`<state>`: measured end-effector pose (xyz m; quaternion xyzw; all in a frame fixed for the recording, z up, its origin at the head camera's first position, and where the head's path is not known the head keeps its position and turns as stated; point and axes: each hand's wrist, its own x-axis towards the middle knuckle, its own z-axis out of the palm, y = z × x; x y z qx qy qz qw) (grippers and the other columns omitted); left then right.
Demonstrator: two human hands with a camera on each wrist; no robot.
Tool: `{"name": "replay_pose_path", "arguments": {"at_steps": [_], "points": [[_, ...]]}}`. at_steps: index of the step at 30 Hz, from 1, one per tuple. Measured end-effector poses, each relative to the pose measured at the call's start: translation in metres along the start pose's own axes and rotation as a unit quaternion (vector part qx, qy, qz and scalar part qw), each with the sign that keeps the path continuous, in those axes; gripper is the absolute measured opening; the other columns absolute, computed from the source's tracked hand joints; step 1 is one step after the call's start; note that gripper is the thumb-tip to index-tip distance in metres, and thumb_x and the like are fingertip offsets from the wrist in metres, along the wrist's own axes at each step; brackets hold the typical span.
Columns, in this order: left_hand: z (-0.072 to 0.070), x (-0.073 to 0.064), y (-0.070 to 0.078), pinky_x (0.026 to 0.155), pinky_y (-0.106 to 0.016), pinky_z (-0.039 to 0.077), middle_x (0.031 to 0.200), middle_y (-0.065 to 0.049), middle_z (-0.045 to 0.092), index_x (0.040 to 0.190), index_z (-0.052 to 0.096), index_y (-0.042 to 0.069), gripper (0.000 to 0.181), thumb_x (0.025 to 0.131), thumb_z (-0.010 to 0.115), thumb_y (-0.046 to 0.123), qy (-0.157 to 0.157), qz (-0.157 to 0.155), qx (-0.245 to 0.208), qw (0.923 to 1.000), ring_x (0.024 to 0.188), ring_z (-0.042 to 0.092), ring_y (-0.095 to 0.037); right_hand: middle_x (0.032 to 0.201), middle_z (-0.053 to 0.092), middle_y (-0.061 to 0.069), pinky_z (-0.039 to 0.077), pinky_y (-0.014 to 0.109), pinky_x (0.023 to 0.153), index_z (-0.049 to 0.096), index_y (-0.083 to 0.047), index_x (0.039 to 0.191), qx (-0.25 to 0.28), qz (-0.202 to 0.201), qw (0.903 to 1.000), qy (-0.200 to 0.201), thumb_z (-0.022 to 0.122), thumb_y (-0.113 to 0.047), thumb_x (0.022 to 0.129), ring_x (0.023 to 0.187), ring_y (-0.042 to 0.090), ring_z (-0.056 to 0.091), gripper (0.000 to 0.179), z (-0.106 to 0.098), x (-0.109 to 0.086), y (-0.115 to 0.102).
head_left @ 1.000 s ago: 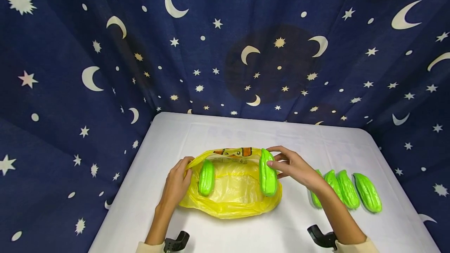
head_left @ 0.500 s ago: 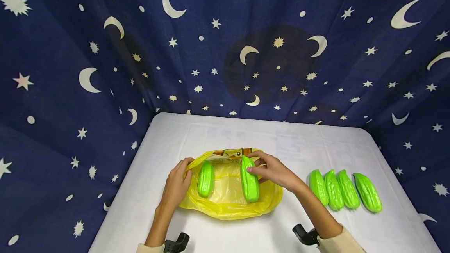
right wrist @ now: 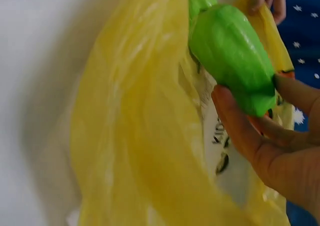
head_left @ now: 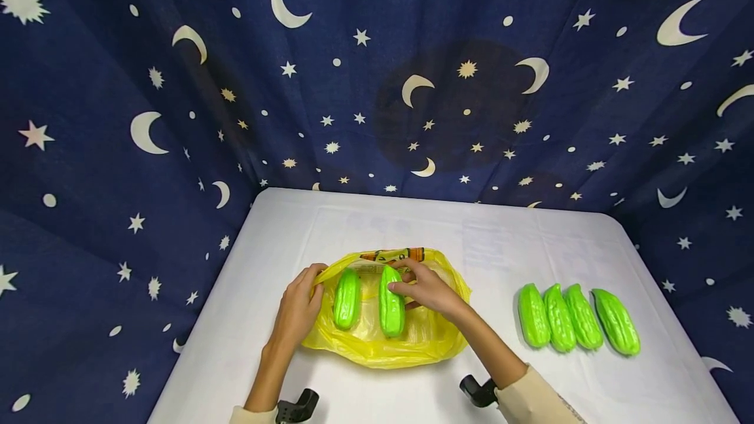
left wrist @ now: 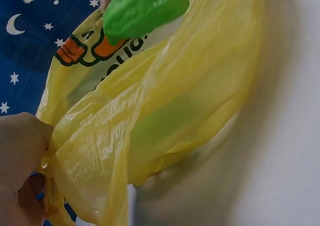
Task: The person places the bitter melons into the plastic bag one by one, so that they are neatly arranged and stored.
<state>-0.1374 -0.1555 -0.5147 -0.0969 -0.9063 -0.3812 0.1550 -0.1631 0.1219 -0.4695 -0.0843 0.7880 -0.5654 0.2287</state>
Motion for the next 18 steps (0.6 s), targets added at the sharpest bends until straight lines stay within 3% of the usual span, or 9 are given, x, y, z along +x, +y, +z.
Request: {"name": "replay_pose_path", "arguments": {"at_steps": [10,18], "points": [[-0.001,-0.002,-0.001,0.074,-0.039,0.055,0.103,-0.006,0.068,0.118,0.064,0.01,0.03,0.092,0.063,-0.005,0.01,0.005,-0.003,0.9999,0.09,0.066,-0.02,0.103,0.055,0.017,0.058,0.047,0.074,0.046,0.0,0.144,0.01,0.04,0.999,-0.016,0.067,-0.017,0.096,0.084,0.023,0.063,0.055,0.024,0.013,0.001],[-0.002,-0.002,0.0,0.074,-0.039,0.054,0.104,-0.004,0.068,0.119,0.064,0.012,0.028,0.095,0.061,-0.002,-0.001,0.001,-0.002,1.0,0.089,0.065,-0.019,0.109,0.061,0.014,0.058,0.045,0.075,0.043,0.002,0.143,0.058,0.085,0.9945,-0.019,0.067,-0.018,0.095,0.087,0.023,0.065,0.057,0.034,0.019,0.006]]}}
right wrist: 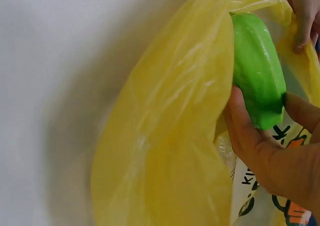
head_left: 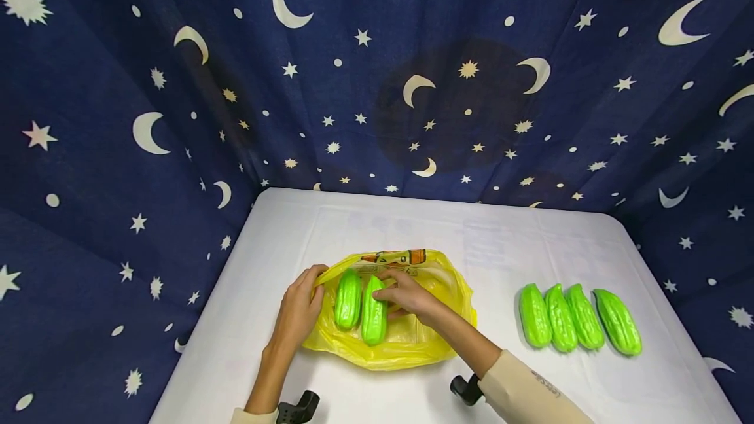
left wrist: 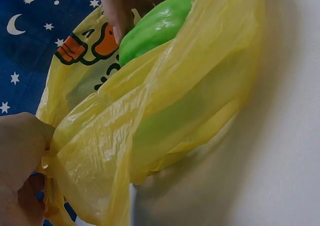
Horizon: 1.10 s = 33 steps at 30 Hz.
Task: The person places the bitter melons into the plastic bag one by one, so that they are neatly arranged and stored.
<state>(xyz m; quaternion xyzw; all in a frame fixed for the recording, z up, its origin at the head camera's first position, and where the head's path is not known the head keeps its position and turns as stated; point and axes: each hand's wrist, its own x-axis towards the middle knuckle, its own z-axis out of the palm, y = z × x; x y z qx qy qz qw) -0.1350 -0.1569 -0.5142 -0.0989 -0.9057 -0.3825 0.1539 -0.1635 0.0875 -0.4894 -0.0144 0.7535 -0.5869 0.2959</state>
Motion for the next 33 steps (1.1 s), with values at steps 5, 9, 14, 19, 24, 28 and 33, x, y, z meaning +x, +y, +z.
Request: {"name": "replay_pose_path", "arguments": {"at_steps": [5,9,14,19,24,28,33], "points": [[0.0,0.001,0.0,0.074,-0.037,0.054,0.103,-0.003,0.067,0.119,0.064,0.013,0.027,0.095,0.06,-0.001,-0.005,-0.002,0.0,1.0,0.088,0.065,-0.018,0.113,0.061,0.015,0.058,0.042,0.073,0.042,0.001,0.144,0.032,0.027,0.9991,0.003,0.067,-0.02,0.095,0.091,0.027,0.066,0.059,0.003,0.003,-0.002],[0.0,0.001,-0.001,0.074,-0.037,0.054,0.103,-0.003,0.067,0.119,0.063,0.013,0.027,0.096,0.06,-0.001,-0.008,-0.001,0.001,1.0,0.088,0.064,-0.018,0.115,0.06,0.016,0.059,0.04,0.072,0.042,0.002,0.144,0.045,0.037,0.9983,0.01,0.068,-0.02,0.094,0.092,0.027,0.066,0.06,0.007,0.004,-0.006],[-0.001,0.002,0.0,0.075,-0.037,0.054,0.105,-0.002,0.067,0.12,0.063,0.014,0.029,0.096,0.059,-0.001,-0.01,-0.006,-0.002,0.9999,0.089,0.064,-0.018,0.123,0.057,0.018,0.059,0.039,0.07,0.042,0.001,0.145,0.044,0.041,0.9981,0.015,0.069,-0.021,0.093,0.094,0.028,0.065,0.062,0.011,0.008,-0.013],[0.0,0.003,0.0,0.076,-0.037,0.054,0.106,-0.002,0.067,0.12,0.063,0.014,0.029,0.096,0.059,-0.001,-0.015,-0.007,-0.004,0.9999,0.091,0.064,-0.019,0.131,0.052,0.021,0.059,0.041,0.072,0.041,0.0,0.146,0.039,0.045,0.9979,0.026,0.068,-0.02,0.094,0.102,0.033,0.063,0.062,0.011,0.012,-0.016],[0.001,0.003,0.0,0.076,-0.039,0.054,0.106,-0.003,0.067,0.12,0.063,0.013,0.029,0.095,0.06,-0.001,-0.011,-0.003,-0.003,0.9999,0.092,0.065,-0.02,0.138,0.047,0.022,0.057,0.043,0.076,0.042,-0.003,0.146,0.051,0.061,0.996,0.04,0.069,-0.021,0.092,0.106,0.035,0.06,0.063,0.009,0.016,-0.015],[0.002,0.003,0.0,0.075,-0.039,0.055,0.105,-0.003,0.067,0.119,0.064,0.012,0.029,0.095,0.061,-0.002,-0.008,0.0,-0.003,1.0,0.092,0.066,-0.021,0.139,0.047,0.021,0.057,0.043,0.076,0.043,-0.004,0.146,0.053,0.065,0.9954,0.047,0.07,-0.022,0.09,0.103,0.033,0.059,0.065,0.01,0.019,-0.012],[0.001,0.003,0.001,0.076,-0.039,0.055,0.106,-0.004,0.068,0.119,0.064,0.012,0.028,0.095,0.061,-0.002,-0.01,-0.001,-0.005,0.9999,0.094,0.066,-0.021,0.126,0.054,0.016,0.056,0.042,0.074,0.043,-0.003,0.147,0.056,0.064,0.995,0.052,0.067,-0.022,0.091,0.095,0.03,0.06,0.064,0.013,0.023,-0.009]]}}
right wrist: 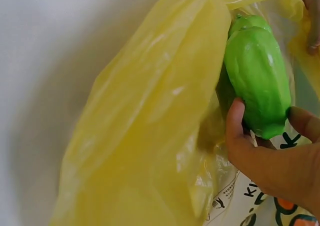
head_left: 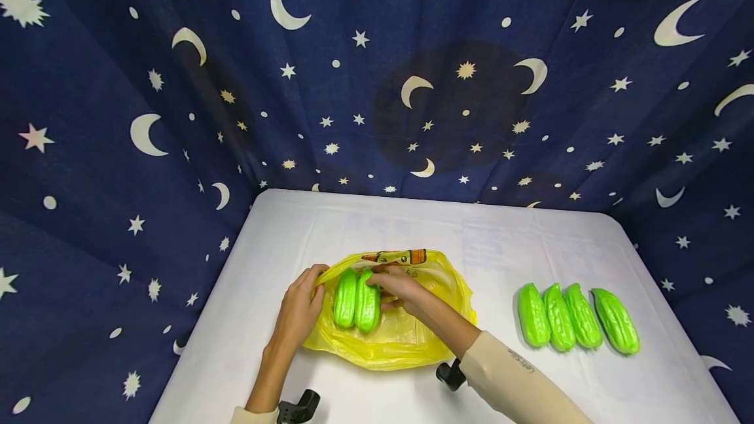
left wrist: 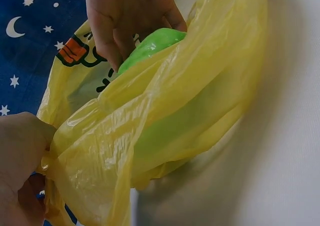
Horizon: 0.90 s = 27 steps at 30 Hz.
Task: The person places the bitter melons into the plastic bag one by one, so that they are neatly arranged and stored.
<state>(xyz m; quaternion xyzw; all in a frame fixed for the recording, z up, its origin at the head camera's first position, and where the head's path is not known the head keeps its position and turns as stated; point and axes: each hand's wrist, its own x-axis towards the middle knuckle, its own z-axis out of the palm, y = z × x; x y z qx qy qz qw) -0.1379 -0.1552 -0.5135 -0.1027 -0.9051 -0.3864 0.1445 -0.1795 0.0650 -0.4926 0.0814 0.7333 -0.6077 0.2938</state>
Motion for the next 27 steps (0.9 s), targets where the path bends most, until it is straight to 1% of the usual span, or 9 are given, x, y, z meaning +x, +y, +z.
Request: {"name": "replay_pose_path", "arguments": {"at_steps": [5,7,11,14,18,22,27], "points": [[-0.0006,0.0,0.0,0.077,-0.038,0.055,0.106,-0.004,0.067,0.119,0.064,0.012,0.028,0.095,0.061,-0.002,-0.004,0.0,-0.002,1.0,0.095,0.066,-0.021,0.121,0.054,0.015,0.056,0.042,0.075,0.044,-0.003,0.146,0.004,0.002,1.0,0.006,0.066,-0.021,0.091,0.092,0.028,0.059,0.062,0.0024,0.0025,0.0016],[0.0003,0.0003,-0.0012,0.077,-0.039,0.055,0.106,-0.004,0.067,0.119,0.064,0.011,0.029,0.094,0.061,-0.004,0.002,0.007,-0.003,1.0,0.095,0.066,-0.021,0.122,0.051,0.016,0.056,0.042,0.075,0.043,-0.003,0.145,0.002,0.002,0.9999,0.01,0.066,-0.021,0.091,0.091,0.028,0.057,0.061,0.003,0.0024,0.0018],[0.0014,0.0014,-0.0021,0.077,-0.041,0.055,0.105,-0.006,0.068,0.118,0.064,0.008,0.029,0.093,0.061,-0.006,0.012,0.022,-0.003,0.9997,0.095,0.066,-0.023,0.118,0.053,0.016,0.057,0.041,0.073,0.044,-0.002,0.144,0.002,-0.001,0.9999,0.016,0.065,-0.019,0.091,0.087,0.027,0.057,0.06,0.0041,0.0045,0.0024],[0.0013,0.0019,-0.0013,0.077,-0.041,0.055,0.105,-0.005,0.068,0.118,0.064,0.009,0.028,0.093,0.06,-0.005,0.011,0.022,-0.003,0.9997,0.094,0.066,-0.021,0.119,0.054,0.016,0.057,0.04,0.07,0.045,-0.001,0.143,0.001,-0.006,0.9997,0.023,0.064,-0.018,0.092,0.088,0.027,0.057,0.058,0.0053,0.0067,0.0036],[0.001,0.0017,0.0,0.078,-0.039,0.055,0.105,-0.004,0.067,0.118,0.064,0.011,0.028,0.094,0.061,-0.004,0.007,0.013,-0.002,0.9999,0.094,0.065,-0.02,0.118,0.052,0.018,0.057,0.04,0.068,0.043,0.002,0.142,0.003,-0.008,0.9995,0.031,0.062,-0.016,0.092,0.089,0.027,0.055,0.056,0.0062,0.0079,0.0062],[0.001,0.0012,0.0003,0.077,-0.039,0.055,0.104,-0.004,0.068,0.118,0.064,0.01,0.027,0.094,0.061,-0.004,0.008,0.01,-0.002,0.9999,0.093,0.065,-0.02,0.11,0.051,0.017,0.054,0.041,0.07,0.042,0.005,0.14,0.002,-0.018,0.9994,0.03,0.06,-0.014,0.092,0.084,0.026,0.052,0.055,0.0067,0.0085,0.0087],[0.0009,0.0014,0.0007,0.079,-0.04,0.055,0.105,-0.006,0.068,0.118,0.064,0.009,0.028,0.094,0.061,-0.005,0.007,0.009,-0.005,0.9999,0.096,0.066,-0.022,0.095,0.048,0.012,0.047,0.04,0.073,0.045,0.004,0.138,-0.01,-0.034,0.9991,0.025,0.058,-0.013,0.094,0.076,0.023,0.044,0.049,0.0079,0.0105,0.0104]]}}
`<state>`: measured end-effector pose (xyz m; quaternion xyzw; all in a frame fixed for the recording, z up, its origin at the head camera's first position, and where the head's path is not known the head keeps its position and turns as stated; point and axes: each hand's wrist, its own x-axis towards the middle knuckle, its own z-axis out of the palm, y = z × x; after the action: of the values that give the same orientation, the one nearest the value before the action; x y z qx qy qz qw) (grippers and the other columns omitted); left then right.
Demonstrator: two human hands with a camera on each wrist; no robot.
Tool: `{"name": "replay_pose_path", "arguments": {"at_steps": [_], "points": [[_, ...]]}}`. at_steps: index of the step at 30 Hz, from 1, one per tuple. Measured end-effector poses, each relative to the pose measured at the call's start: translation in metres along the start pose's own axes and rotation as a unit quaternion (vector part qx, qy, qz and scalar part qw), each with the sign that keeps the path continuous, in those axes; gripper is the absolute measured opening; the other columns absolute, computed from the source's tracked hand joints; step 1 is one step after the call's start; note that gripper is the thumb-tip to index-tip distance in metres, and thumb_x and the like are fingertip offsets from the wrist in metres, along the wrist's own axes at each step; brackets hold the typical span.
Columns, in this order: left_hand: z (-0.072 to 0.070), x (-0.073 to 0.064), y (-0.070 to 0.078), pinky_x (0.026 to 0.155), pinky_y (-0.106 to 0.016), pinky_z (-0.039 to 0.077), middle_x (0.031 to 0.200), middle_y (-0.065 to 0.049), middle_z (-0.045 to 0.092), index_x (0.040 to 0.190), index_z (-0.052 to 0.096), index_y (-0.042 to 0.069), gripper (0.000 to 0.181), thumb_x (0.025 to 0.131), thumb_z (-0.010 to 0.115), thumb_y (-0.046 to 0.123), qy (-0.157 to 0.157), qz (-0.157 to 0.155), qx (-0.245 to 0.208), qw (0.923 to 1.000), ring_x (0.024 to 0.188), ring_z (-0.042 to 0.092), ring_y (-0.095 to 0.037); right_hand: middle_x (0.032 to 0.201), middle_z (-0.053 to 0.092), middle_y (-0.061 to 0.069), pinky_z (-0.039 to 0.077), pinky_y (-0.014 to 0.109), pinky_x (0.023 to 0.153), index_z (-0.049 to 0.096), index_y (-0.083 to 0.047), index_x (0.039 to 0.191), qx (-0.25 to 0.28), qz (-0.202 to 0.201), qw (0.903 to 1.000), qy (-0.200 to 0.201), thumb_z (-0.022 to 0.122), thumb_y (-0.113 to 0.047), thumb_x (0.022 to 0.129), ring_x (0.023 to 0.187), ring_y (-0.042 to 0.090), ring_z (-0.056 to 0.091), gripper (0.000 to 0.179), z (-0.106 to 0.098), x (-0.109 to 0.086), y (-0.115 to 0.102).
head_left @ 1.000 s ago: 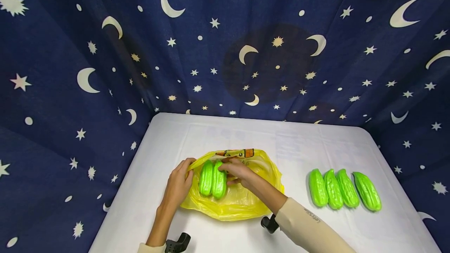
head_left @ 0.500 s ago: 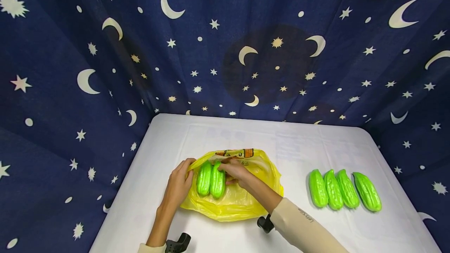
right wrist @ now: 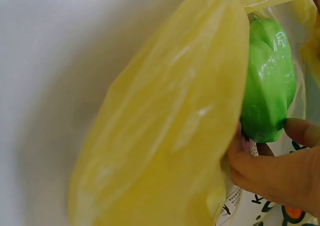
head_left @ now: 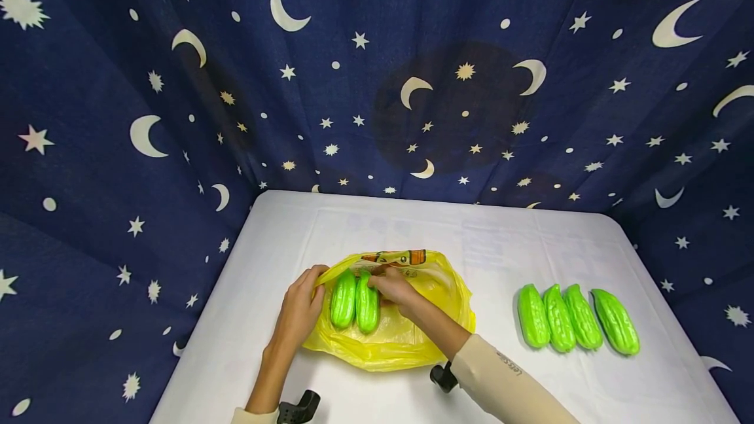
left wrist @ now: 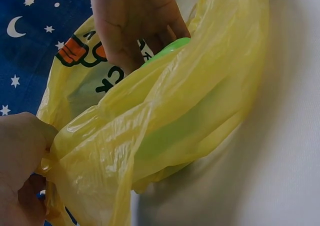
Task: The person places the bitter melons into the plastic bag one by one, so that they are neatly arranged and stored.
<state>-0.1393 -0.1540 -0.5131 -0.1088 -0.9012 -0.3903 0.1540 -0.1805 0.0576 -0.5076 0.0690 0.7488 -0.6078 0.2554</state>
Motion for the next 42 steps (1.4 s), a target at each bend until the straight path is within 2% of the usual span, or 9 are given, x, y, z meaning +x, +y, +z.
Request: {"name": "replay_pose_path", "arguments": {"at_steps": [7,12,16,21,27,37,42], "points": [[-0.001,0.0,0.001,0.079,-0.039,0.055,0.106,-0.005,0.068,0.118,0.064,0.01,0.028,0.094,0.061,-0.003,-0.004,0.0,0.002,1.0,0.097,0.066,-0.021,0.082,0.046,0.007,0.044,0.038,0.069,0.048,0.005,0.136,0.0,-0.01,0.9999,0.004,0.056,-0.011,0.092,0.068,0.02,0.04,0.047,0.0,-0.002,0.0],[-0.002,-0.001,0.001,0.08,-0.038,0.055,0.106,-0.004,0.067,0.118,0.063,0.011,0.027,0.094,0.061,-0.003,-0.008,-0.002,0.004,1.0,0.096,0.065,-0.02,0.08,0.046,0.008,0.044,0.04,0.071,0.048,0.005,0.135,0.0,-0.012,0.9999,0.002,0.053,-0.013,0.095,0.068,0.021,0.039,0.044,0.001,-0.004,-0.001],[-0.002,-0.001,0.001,0.079,-0.039,0.054,0.106,-0.003,0.067,0.118,0.064,0.012,0.028,0.094,0.061,-0.003,-0.004,-0.001,0.003,1.0,0.095,0.065,-0.02,0.098,0.053,0.011,0.047,0.042,0.074,0.048,0.005,0.135,-0.015,-0.013,0.9998,0.005,0.054,-0.015,0.095,0.074,0.02,0.045,0.045,0.001,-0.005,-0.002],[-0.002,-0.001,0.0,0.077,-0.039,0.055,0.105,-0.003,0.068,0.117,0.064,0.011,0.027,0.094,0.061,-0.003,0.001,0.006,0.003,1.0,0.094,0.065,-0.02,0.108,0.055,0.019,0.048,0.044,0.076,0.046,0.005,0.137,-0.037,-0.012,0.9992,0.006,0.055,-0.015,0.093,0.078,0.022,0.048,0.048,0.002,-0.005,-0.004],[-0.003,0.0,0.0,0.077,-0.038,0.055,0.105,-0.003,0.067,0.117,0.064,0.012,0.028,0.094,0.06,-0.003,-0.005,0.003,0.008,1.0,0.094,0.065,-0.02,0.131,0.051,0.02,0.05,0.05,0.085,0.044,0.005,0.14,-0.05,-0.009,0.9987,0.01,0.056,-0.017,0.092,0.101,0.028,0.054,0.053,0.002,-0.01,-0.008],[-0.002,0.0,0.0,0.077,-0.037,0.055,0.104,-0.003,0.067,0.118,0.064,0.012,0.027,0.095,0.059,-0.002,-0.009,0.001,0.011,0.9999,0.093,0.066,-0.02,0.141,0.044,0.021,0.047,0.057,0.094,0.043,0.001,0.14,-0.058,-0.017,0.9979,-0.022,0.054,-0.018,0.094,0.121,0.039,0.049,0.051,-0.012,-0.027,-0.011],[-0.002,-0.001,-0.001,0.078,-0.037,0.055,0.105,-0.003,0.067,0.118,0.064,0.012,0.027,0.095,0.06,-0.002,-0.011,0.001,0.008,0.9999,0.095,0.066,-0.02,0.14,0.044,0.019,0.048,0.055,0.092,0.047,-0.001,0.136,-0.061,-0.028,0.9971,-0.035,0.055,-0.018,0.094,0.121,0.039,0.048,0.046,-0.021,-0.033,-0.012]]}}
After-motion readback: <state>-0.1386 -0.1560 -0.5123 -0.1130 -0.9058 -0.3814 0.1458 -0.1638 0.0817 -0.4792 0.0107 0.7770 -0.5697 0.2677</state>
